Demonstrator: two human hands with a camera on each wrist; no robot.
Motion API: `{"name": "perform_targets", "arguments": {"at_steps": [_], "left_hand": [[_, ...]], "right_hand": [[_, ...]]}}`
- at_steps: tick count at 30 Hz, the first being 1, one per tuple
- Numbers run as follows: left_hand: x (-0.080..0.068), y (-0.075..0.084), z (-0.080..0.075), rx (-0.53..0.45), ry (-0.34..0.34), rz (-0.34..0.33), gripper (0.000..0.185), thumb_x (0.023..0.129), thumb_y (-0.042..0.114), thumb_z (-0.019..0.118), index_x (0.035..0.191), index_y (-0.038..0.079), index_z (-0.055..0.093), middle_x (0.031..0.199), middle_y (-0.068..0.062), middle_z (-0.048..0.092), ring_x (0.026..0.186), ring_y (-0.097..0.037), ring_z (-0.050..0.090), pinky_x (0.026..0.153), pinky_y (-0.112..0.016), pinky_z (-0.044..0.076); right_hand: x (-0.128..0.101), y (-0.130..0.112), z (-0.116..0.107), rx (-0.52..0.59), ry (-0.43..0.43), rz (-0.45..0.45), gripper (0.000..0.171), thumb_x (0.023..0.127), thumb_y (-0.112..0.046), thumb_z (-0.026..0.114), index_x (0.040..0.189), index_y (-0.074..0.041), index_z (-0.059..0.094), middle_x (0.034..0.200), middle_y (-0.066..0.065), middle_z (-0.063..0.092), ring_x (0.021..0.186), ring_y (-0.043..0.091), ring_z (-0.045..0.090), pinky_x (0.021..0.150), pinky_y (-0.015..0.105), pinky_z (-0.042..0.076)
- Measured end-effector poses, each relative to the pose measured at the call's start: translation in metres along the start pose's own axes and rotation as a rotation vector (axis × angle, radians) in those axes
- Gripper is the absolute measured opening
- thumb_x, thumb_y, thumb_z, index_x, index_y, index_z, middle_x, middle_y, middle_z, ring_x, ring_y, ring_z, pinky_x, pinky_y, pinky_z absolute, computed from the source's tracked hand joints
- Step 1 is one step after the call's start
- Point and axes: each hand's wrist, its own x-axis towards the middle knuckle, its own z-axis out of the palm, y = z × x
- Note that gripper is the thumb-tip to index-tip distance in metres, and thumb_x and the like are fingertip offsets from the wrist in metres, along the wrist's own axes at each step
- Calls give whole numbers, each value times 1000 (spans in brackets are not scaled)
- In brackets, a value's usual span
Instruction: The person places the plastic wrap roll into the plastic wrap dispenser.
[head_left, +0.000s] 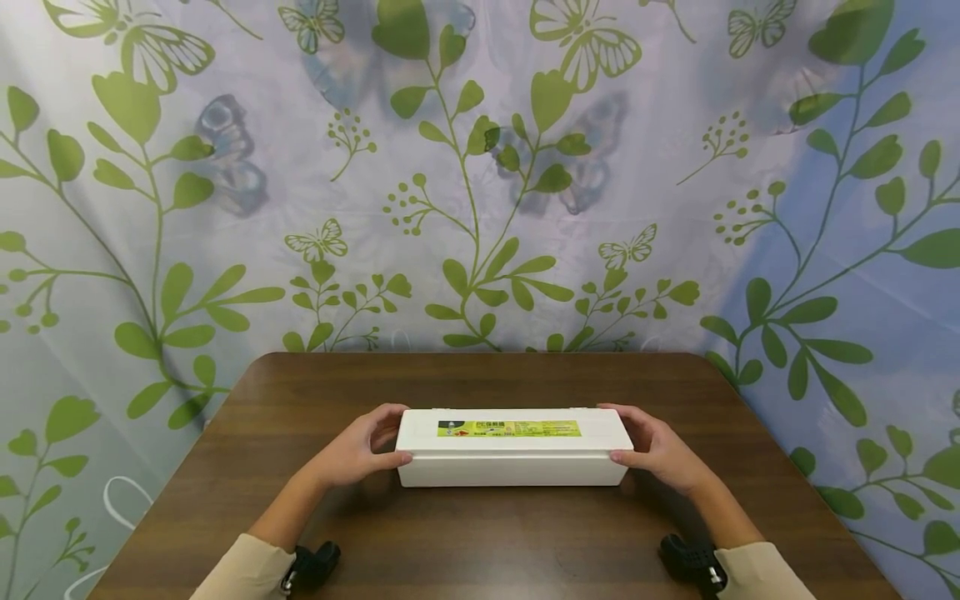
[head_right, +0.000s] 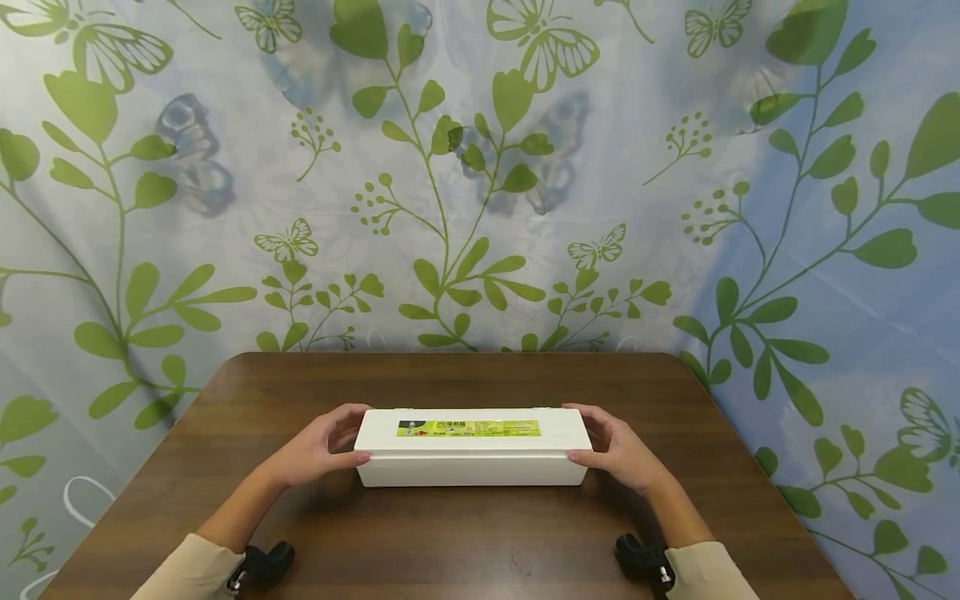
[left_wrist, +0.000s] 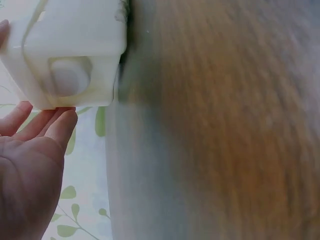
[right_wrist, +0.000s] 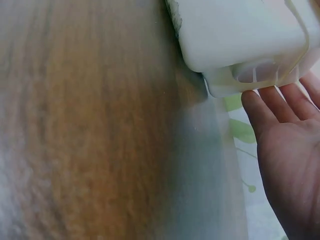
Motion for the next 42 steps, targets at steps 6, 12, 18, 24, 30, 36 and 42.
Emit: {"name": "perform_targets", "arguments": {"at_steps": [6,12,18,24,30,36,42], "left_hand": [[-1,-1,2,-32,3,32,72,86,21,85,144,9,44,144,-14,52,138,-35,52,114,-40,40],[-2,-1,3,-67,8,29,75,85,18,85,146,8,43,146,-15,50,139,-36,51,113,-32,44],[-1,-3,4,-91,2,34,75,86,15,84,148,5,43,147,-19,50,139,-39,50,113,-28,44],[-2,-3,4,-97,0,37,75,87,15,83,149,4,42,148,-20,50,140,-40,48,114,-31,44],[-3,-2,4,-116,8,18,75,86,15,84,149,7,44,148,-17,51,141,-37,48,113,-25,44],[-3,-1,5,-124,2,21,76,87,14,83,150,5,42,149,-19,49,142,-39,46,113,-28,44],[-2,-2,6,-106,-5,11,75,87,16,83,149,6,42,148,-18,49,142,-39,46,115,-36,41]], "right_hand": [[-1,2,-1,-14,6,-6,73,88,6,74,151,5,38,141,-5,57,117,6,61,89,27,57],[-2,1,0,-23,28,26,75,86,3,77,152,0,40,140,-8,58,116,7,61,90,27,57],[-2,0,0,-21,27,53,75,86,2,76,152,0,40,139,-4,58,116,8,61,90,27,57],[-1,1,0,-40,22,47,73,87,1,76,151,2,41,140,1,58,116,7,61,90,26,57],[1,2,1,-41,41,58,73,87,0,76,151,-1,42,140,-4,59,115,9,61,90,27,57],[-1,5,0,-29,47,61,74,87,0,76,152,-2,41,139,-8,59,114,9,61,89,28,57],[-2,7,-1,1,23,42,73,88,3,74,153,1,39,138,-7,58,114,8,61,89,28,57]]}}
